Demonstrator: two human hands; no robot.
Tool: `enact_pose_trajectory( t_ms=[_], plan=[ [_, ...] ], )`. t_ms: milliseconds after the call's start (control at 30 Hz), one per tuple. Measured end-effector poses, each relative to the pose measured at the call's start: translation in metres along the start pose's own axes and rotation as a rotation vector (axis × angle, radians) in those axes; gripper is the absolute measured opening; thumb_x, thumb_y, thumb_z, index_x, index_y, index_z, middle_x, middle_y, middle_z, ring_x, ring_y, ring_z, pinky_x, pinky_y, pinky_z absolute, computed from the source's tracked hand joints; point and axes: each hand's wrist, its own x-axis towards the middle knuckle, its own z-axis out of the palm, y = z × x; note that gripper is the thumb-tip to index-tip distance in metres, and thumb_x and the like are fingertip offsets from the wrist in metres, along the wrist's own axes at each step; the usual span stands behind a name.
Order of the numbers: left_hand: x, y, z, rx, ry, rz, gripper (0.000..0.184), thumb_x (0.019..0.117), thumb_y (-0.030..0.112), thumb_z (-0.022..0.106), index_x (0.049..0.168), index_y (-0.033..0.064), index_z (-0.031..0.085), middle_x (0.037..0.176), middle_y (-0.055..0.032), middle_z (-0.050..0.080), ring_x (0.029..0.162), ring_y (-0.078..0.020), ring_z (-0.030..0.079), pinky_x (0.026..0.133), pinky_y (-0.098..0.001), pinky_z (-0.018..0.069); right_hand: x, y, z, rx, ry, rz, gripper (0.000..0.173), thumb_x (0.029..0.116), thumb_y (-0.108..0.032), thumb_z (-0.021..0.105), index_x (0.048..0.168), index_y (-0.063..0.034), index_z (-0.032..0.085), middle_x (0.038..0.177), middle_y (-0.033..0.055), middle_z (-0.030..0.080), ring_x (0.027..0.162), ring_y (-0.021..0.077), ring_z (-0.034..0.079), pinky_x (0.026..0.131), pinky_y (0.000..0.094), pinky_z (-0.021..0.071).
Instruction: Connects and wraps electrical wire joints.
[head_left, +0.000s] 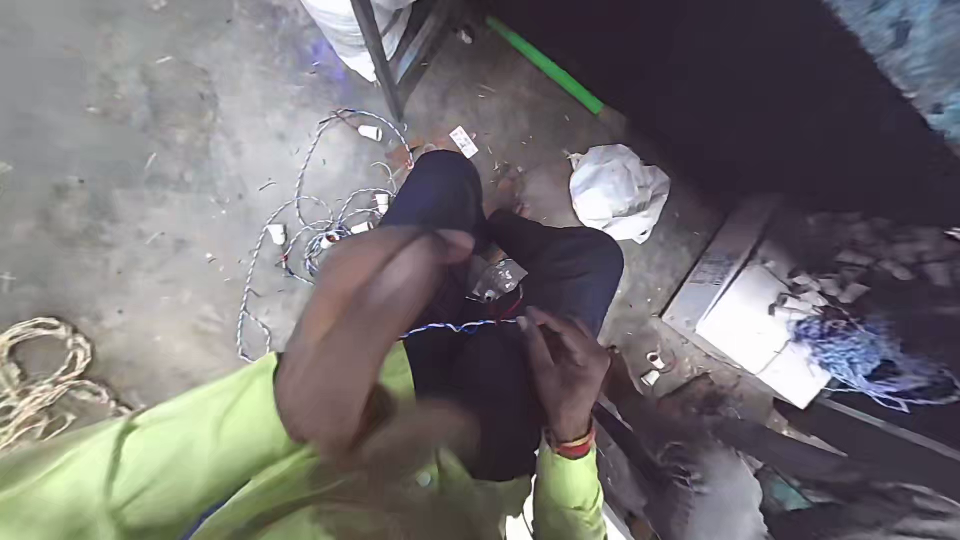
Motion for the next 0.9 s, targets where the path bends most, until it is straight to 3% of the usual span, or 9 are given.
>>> enact_pose_trajectory(
  t_ms=[67, 167, 300, 400, 467, 567, 633, 767, 900],
  plan=[
    [-0.008, -0.033, 0.008, 0.204, -0.167, 0.097, 0.034, 0.1009, 0.024, 0.056, 0.129, 0.0086, 0.068, 0.119, -0.0101, 0.069, 0.115, -0.0262, 0.061, 0.098, -0.0448, 0.0481, 0.005, -0.002, 0.007, -0.179, -0.11, -0.039, 0.014, 0.0906, -0.02, 0.077, 0.098, -0.0095, 0.082, 0.098, 0.0039, 0.078, 0.091, 0.0102, 0.072, 0.082, 0.0244, 0.0594],
    [-0.031, -0.051, 0.022, 0.313, -0.389, -0.088, 0.03, 0.0931, 0.013, 0.055, 0.113, 0.0119, 0.078, 0.096, -0.0074, 0.072, 0.091, -0.028, 0.067, 0.076, -0.0479, 0.0528, 0.006, -0.004, 0.019, -0.369, -0.281, -0.046, 0.024, 0.0968, -0.028, 0.07, 0.112, -0.0121, 0.08, 0.106, 0.005, 0.077, 0.09, 0.0162, 0.073, 0.08, 0.0335, 0.0604],
    [-0.041, -0.056, 0.034, 0.296, -0.64, -0.282, 0.025, 0.0926, 0.009, 0.061, 0.111, 0.0119, 0.077, 0.101, -0.008, 0.075, 0.1, -0.0319, 0.069, 0.081, -0.0542, 0.0564, 0.006, -0.008, 0.024, -0.484, -0.368, -0.021, 0.024, 0.1007, -0.028, 0.064, 0.114, -0.0149, 0.079, 0.104, 0.0043, 0.077, 0.088, 0.0204, 0.074, 0.073, 0.0407, 0.0608],
    [-0.038, -0.062, 0.039, 0.308, -0.715, -0.209, 0.023, 0.0922, 0.012, 0.062, 0.11, 0.0125, 0.077, 0.097, -0.0059, 0.075, 0.098, -0.0291, 0.07, 0.082, -0.0495, 0.0568, 0.005, -0.009, 0.023, -0.387, -0.313, 0.043, 0.019, 0.0984, -0.025, 0.067, 0.108, -0.0155, 0.08, 0.093, 0.0016, 0.076, 0.074, 0.0127, 0.07, 0.065, 0.0333, 0.0582],
    [-0.024, -0.058, 0.038, 0.307, -0.864, -0.269, 0.023, 0.1018, 0.021, 0.059, 0.114, 0.0122, 0.076, 0.101, -0.0077, 0.075, 0.103, -0.0293, 0.07, 0.088, -0.0499, 0.0558, 0.004, -0.01, 0.021, -0.287, -0.277, 0.118, 0.017, 0.097, -0.024, 0.069, 0.106, -0.0132, 0.079, 0.087, -0.0001, 0.075, 0.069, 0.0055, 0.067, 0.064, 0.0253, 0.0567],
    [-0.005, -0.055, 0.039, 0.322, -1.065, -0.337, 0.025, 0.1056, 0.029, 0.055, 0.11, 0.0156, 0.076, 0.095, -0.0071, 0.074, 0.098, -0.0292, 0.07, 0.085, -0.0507, 0.0554, 0.001, -0.01, 0.016, -0.183, -0.263, 0.211, 0.017, 0.0967, -0.022, 0.069, 0.108, -0.0107, 0.075, 0.086, -0.0013, 0.074, 0.067, 0.0013, 0.066, 0.061, 0.0206, 0.0568],
    [0.005, -0.056, 0.041, 0.276, -1.153, -0.397, 0.027, 0.1066, 0.03, 0.054, 0.109, 0.0152, 0.076, 0.092, -0.0084, 0.073, 0.093, -0.0297, 0.07, 0.081, -0.0532, 0.0554, -0.004, -0.007, 0.013, -0.156, -0.263, 0.22, 0.018, 0.0966, -0.022, 0.069, 0.108, -0.01, 0.075, 0.089, -0.0007, 0.076, 0.073, 0.0026, 0.07, 0.067, 0.0228, 0.0601],
    [0.02, -0.061, 0.038, 0.046, -1.139, -0.602, 0.028, 0.1072, 0.03, 0.054, 0.106, 0.0139, 0.077, 0.086, -0.004, 0.072, 0.079, -0.0186, 0.067, 0.073, -0.0469, 0.055, -0.01, 0.001, 0.011, -0.098, -0.332, 0.144, 0.021, 0.0932, -0.02, 0.073, 0.111, -0.0083, 0.075, 0.098, 0.0006, 0.076, 0.087, 0.0053, 0.072, 0.08, 0.0256, 0.0618],
    [0.026, -0.063, 0.035, -0.174, -1.008, -0.846, 0.026, 0.1061, 0.025, 0.057, 0.098, 0.0111, 0.078, 0.078, -0.0009, 0.069, 0.069, -0.0103, 0.062, 0.064, -0.0348, 0.0508, -0.007, 0.006, 0.012, -0.05, -0.393, 0.06, 0.016, 0.0872, -0.021, 0.081, 0.101, -0.0124, 0.08, 0.104, 0.0011, 0.075, 0.101, 0.0105, 0.07, 0.09, 0.0295, 0.0593]
  ],
)
